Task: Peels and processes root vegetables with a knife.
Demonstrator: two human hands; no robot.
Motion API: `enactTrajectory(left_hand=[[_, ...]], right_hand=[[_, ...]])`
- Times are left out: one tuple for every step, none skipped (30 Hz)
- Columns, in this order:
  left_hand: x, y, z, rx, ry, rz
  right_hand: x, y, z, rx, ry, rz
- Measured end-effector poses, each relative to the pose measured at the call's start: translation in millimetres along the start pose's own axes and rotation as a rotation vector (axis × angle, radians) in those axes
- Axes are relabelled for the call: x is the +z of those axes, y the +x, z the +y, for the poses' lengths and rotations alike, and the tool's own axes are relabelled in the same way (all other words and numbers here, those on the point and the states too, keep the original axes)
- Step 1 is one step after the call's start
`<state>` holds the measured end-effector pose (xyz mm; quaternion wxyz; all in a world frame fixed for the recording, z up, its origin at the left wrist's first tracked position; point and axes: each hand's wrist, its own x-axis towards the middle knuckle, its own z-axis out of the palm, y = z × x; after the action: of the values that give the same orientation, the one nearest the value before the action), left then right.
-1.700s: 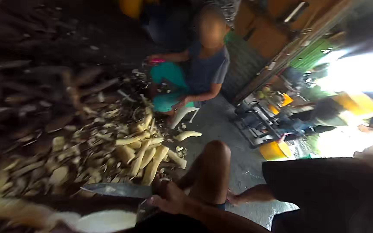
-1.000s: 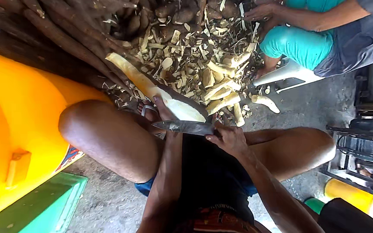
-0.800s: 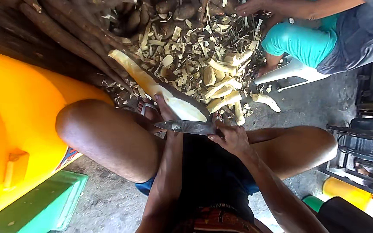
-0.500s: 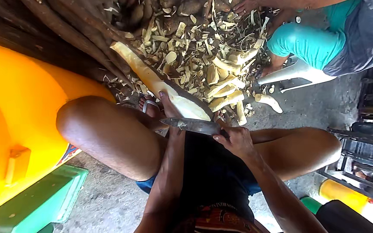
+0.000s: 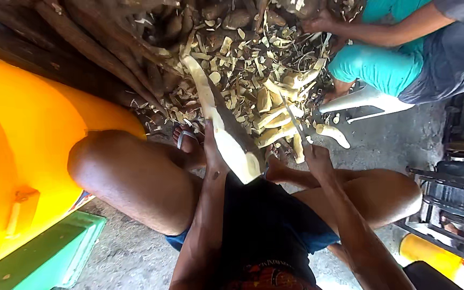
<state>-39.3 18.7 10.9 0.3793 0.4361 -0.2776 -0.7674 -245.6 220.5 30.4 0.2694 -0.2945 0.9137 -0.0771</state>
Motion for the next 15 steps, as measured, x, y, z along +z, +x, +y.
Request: enactTrajectory(left_hand=[[0, 0, -2, -0.013, 0.012, -0.008], [-2, -2, -8, -0.043, 0.019, -0.023], [-1, -2, -11, -0.083, 0.039, -0.029], [3, -3, -9, -0.114, 0.073, -0.006], [8, -6, 0, -0.14, 0.137, 0.028], [8, -7, -1, -0.166, 0.183, 0.056], [-1, -8, -9, -0.183, 0.179, 0.032], [-8, -9, -15, -0.177, 0.127, -0.036], [-13, -5, -21, -0.178, 0.056, -0.114], [-13, -3, -20, -0.197, 0.02, -0.157], [-12, -3, -18, -0.229, -0.019, -0.182], [-10, -5, -14, -0.265, -0.058, -0.185], [-8, -6, -10, -0.281, -0.069, -0.183], [-6, -5, -8, -0.277, -0.039, -0.175], [-7, -8, -9, -0.275, 0.027, -0.173]], right_hand=[[-2, -6, -7, -0.121, -0.008, -0.015], [-4, -18, -17, -0.254, -0.037, -0.054], [-2, -27, -29, -0.384, -0.082, -0.077], [2, -34, -39, -0.497, -0.13, -0.068], [7, -39, -47, -0.584, -0.167, -0.033], [11, -40, -51, -0.638, -0.199, 0.013], [11, -38, -51, -0.642, -0.229, 0.052], [7, -33, -47, -0.593, -0.256, 0.065], [1, -25, -39, -0.468, -0.285, 0.034], [-8, -14, -29, -0.268, -0.294, -0.031], [-15, -1, -12, -0.098, -0.272, -0.057], [-20, 7, 4, -0.009, -0.235, -0.062], [-24, 9, 8, -0.025, -0.177, -0.047], [-27, 4, 1, -0.13, -0.13, -0.042], [-27, -12, -11, -0.263, -0.111, -0.067]])
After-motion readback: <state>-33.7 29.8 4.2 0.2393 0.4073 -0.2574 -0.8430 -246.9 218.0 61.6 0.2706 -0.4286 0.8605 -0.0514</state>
